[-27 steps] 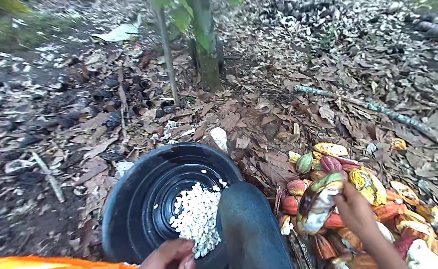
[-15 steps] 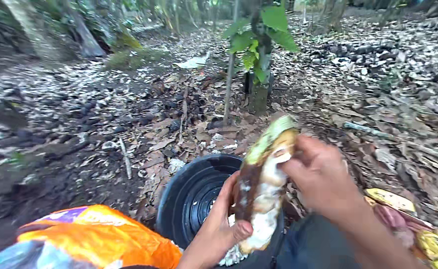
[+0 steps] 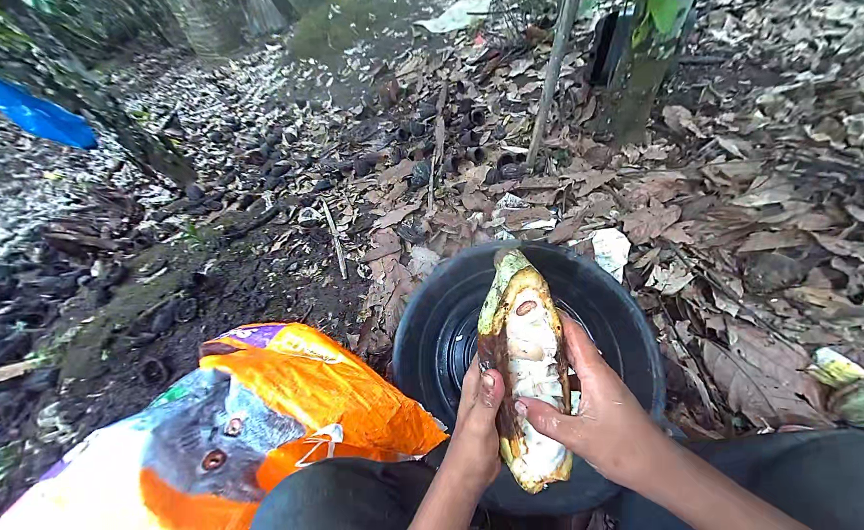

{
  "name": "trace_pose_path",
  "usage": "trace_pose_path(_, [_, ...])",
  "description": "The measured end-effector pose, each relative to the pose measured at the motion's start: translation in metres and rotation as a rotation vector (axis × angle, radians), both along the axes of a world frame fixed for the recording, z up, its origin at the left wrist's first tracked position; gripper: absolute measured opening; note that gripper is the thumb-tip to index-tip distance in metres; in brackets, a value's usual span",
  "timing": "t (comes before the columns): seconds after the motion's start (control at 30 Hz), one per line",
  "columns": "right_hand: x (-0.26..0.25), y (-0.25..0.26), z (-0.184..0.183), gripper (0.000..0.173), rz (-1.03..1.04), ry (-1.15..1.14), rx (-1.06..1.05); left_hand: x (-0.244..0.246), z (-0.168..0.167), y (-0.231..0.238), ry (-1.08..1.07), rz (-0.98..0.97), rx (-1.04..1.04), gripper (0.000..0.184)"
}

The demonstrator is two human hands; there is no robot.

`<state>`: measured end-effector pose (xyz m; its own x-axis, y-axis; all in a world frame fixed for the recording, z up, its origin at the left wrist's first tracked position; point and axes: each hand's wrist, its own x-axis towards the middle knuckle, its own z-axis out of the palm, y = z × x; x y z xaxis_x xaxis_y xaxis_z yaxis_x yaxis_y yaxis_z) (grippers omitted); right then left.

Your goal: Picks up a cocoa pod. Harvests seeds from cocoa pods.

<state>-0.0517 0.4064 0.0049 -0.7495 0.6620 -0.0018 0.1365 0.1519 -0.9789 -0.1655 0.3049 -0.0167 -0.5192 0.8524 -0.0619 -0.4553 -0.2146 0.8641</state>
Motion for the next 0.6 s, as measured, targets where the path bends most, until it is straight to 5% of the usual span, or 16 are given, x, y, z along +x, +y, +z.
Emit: trace_pose_path(0.6, [-0.015, 0.000, -0.031, 0.099, -0.053, 0.077, -0.109, 0.003, -0.009, 0.006, 0.478, 0.101, -0.189, 0.098])
